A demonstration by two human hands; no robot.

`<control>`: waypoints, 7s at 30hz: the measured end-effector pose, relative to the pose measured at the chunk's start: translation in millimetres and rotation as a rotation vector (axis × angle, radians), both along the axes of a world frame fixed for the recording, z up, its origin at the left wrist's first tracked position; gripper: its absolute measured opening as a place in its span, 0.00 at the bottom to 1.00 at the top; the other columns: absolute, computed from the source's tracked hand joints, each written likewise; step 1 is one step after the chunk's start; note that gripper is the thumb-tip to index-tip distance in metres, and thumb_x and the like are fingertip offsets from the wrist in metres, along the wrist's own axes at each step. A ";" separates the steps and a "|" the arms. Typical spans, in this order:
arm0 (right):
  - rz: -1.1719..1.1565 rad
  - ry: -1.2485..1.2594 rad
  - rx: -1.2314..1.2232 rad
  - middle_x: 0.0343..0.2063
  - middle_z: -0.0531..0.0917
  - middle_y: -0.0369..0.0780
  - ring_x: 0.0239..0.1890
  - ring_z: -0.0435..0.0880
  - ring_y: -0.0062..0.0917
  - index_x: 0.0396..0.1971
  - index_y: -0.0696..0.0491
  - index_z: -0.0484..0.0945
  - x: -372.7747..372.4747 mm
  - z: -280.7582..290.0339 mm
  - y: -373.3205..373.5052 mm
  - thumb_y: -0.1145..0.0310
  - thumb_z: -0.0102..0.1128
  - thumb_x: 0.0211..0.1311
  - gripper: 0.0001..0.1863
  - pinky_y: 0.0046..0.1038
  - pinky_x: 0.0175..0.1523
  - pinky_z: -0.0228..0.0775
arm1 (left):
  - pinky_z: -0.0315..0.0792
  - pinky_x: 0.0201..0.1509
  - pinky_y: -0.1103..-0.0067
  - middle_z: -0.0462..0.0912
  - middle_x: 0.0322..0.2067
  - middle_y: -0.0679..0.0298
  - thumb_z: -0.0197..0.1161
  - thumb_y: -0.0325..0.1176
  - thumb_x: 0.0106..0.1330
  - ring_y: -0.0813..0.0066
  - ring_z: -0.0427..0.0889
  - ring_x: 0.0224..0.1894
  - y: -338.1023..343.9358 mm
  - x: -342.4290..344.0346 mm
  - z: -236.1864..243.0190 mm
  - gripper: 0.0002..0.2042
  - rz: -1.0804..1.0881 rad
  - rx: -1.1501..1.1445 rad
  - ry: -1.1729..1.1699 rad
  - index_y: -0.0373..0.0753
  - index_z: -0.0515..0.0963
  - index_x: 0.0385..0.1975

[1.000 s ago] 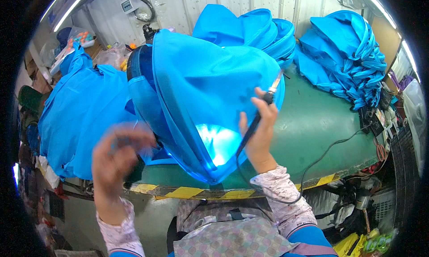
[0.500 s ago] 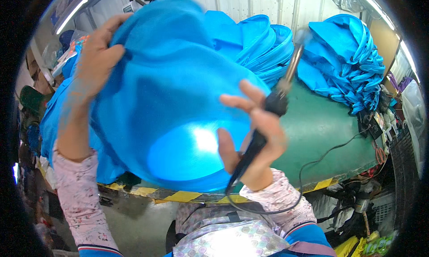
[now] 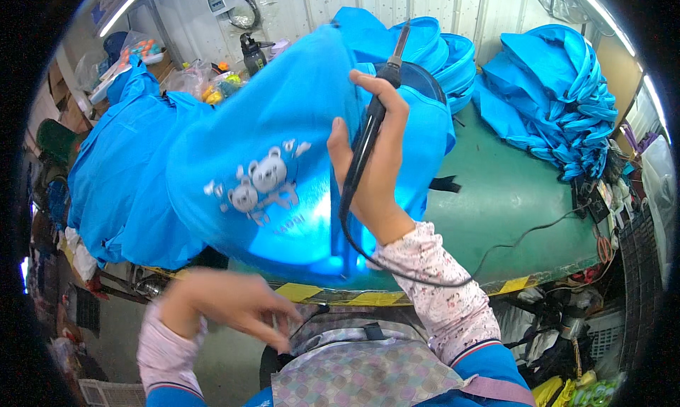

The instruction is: The person uses a handheld heat-sealing tool to stitch the seams of blue fabric bags. They pick up a bag, align the edges, and run the tool along the seam to fuse the material, then place the finished bag on a stack.

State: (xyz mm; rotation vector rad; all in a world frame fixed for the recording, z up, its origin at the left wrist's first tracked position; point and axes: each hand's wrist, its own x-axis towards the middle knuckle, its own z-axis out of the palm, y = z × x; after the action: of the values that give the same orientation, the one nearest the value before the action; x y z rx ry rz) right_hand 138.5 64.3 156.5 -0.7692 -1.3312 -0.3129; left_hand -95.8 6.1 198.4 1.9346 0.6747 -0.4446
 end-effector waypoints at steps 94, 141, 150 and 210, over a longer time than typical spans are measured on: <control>0.262 -0.007 -0.058 0.63 0.63 0.59 0.58 0.76 0.40 0.64 0.51 0.55 4.7 -36.2 -22.9 0.62 0.62 0.67 0.33 0.33 0.53 0.76 | 0.76 0.47 0.63 0.77 0.48 0.41 0.56 0.18 0.61 0.47 0.82 0.46 1.6 86.0 -113.4 0.26 0.826 0.963 -0.892 0.28 0.63 0.62; 0.139 -0.171 -0.381 0.34 0.79 0.50 0.44 0.78 0.35 0.55 0.56 0.64 40.0 -111.1 -58.2 0.80 0.56 0.63 0.21 0.39 0.51 0.70 | 0.70 0.45 0.60 0.77 0.37 0.53 0.70 0.29 0.50 0.48 0.76 0.43 42.1 -318.0 -55.4 0.16 0.545 1.471 0.362 0.35 0.72 0.36; 0.146 -0.109 -0.248 0.46 0.76 0.53 0.29 0.80 0.25 0.57 0.55 0.64 31.8 -91.4 -77.2 0.82 0.57 0.61 0.24 0.28 0.40 0.78 | 0.78 0.40 0.68 0.83 0.38 0.61 0.64 0.30 0.66 0.68 0.81 0.36 80.0 -167.7 -83.6 0.12 1.020 1.207 -0.624 0.35 0.76 0.47; 0.105 -0.563 -0.041 0.47 0.83 0.46 0.47 0.84 0.37 0.42 0.48 0.84 23.3 -70.0 -72.3 0.72 0.68 0.50 0.16 0.41 0.58 0.75 | 0.71 0.54 0.74 0.80 0.48 0.62 0.68 0.35 0.61 0.74 0.77 0.50 -6.3 69.2 -192.4 0.21 1.148 -0.178 -1.112 0.36 0.74 0.53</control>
State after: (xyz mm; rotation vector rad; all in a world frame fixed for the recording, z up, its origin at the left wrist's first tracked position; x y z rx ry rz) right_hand 161.9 -8.0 86.5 -0.6646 -1.9050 -0.4388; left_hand -26.6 -0.2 5.9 1.0552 0.7775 1.1509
